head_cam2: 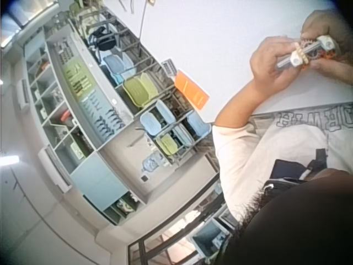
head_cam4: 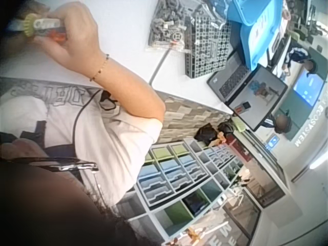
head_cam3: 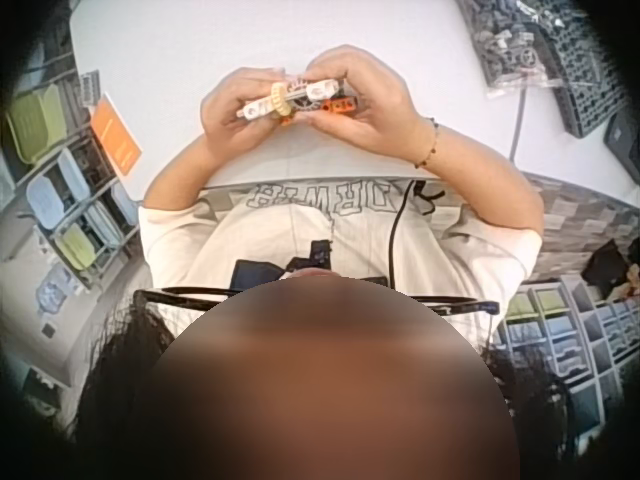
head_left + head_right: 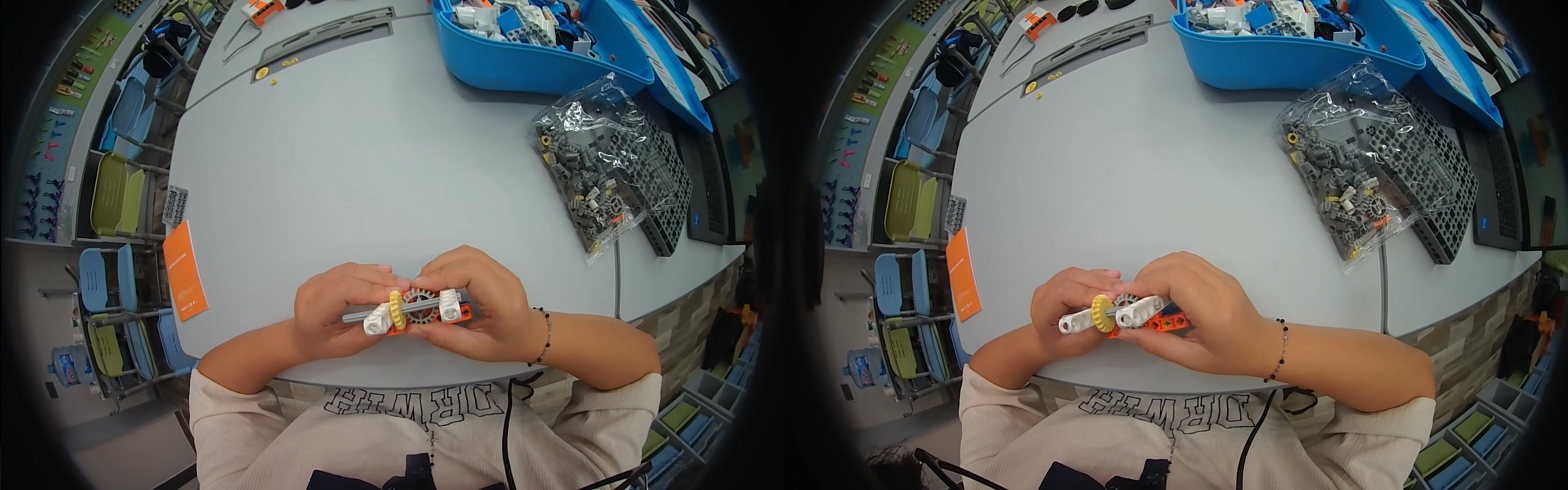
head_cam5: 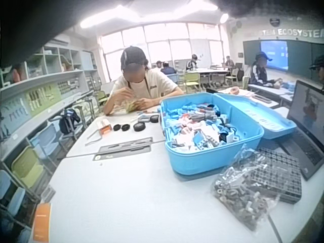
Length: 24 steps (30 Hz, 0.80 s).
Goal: The person assembles a small LEGO model using various colored bricks and beams. They connect pieces by hand, occasionally reference a laptop screen, and add components to build a small structure.
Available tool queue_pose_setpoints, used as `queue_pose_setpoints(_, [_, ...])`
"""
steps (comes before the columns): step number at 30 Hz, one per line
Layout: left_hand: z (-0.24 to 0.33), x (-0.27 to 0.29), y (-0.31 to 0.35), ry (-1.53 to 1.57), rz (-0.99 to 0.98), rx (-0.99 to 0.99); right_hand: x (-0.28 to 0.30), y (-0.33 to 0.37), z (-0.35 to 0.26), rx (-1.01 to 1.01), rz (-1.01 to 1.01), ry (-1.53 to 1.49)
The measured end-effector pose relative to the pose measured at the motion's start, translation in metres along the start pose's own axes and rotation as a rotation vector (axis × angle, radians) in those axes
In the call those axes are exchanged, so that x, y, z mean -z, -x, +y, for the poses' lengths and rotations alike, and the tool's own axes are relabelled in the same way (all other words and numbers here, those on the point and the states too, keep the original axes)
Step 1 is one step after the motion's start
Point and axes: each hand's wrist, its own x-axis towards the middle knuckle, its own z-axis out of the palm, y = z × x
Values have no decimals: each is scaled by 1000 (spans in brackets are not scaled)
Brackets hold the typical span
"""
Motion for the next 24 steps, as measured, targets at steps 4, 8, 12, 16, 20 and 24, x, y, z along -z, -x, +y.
queue_pose_setpoints(4, [0, -1, 0, -12, 3, -12, -1, 1, 0, -9, -7, 19])
queue_pose_setpoints(8, [1, -2, 0, -18, 9, -5, -3, 2, 1, -9, -8, 49])
queue_pose_setpoints(12, [0, -2, 1, -2, 19, -3, -3, 2, 1, 19, -5, 76])
queue_pose_setpoints(16, [-1, -3, 2, 6, 23, -3, -4, 2, 1, 36, 3, 91])
queue_pose_setpoints(20, [-1, -4, 2, 5, 27, -2, -4, 2, 1, 34, -3, 101])
queue_pose_setpoints(24, [-1, -4, 2, 21, 30, 6, -4, 2, 2, 48, -7, 114])
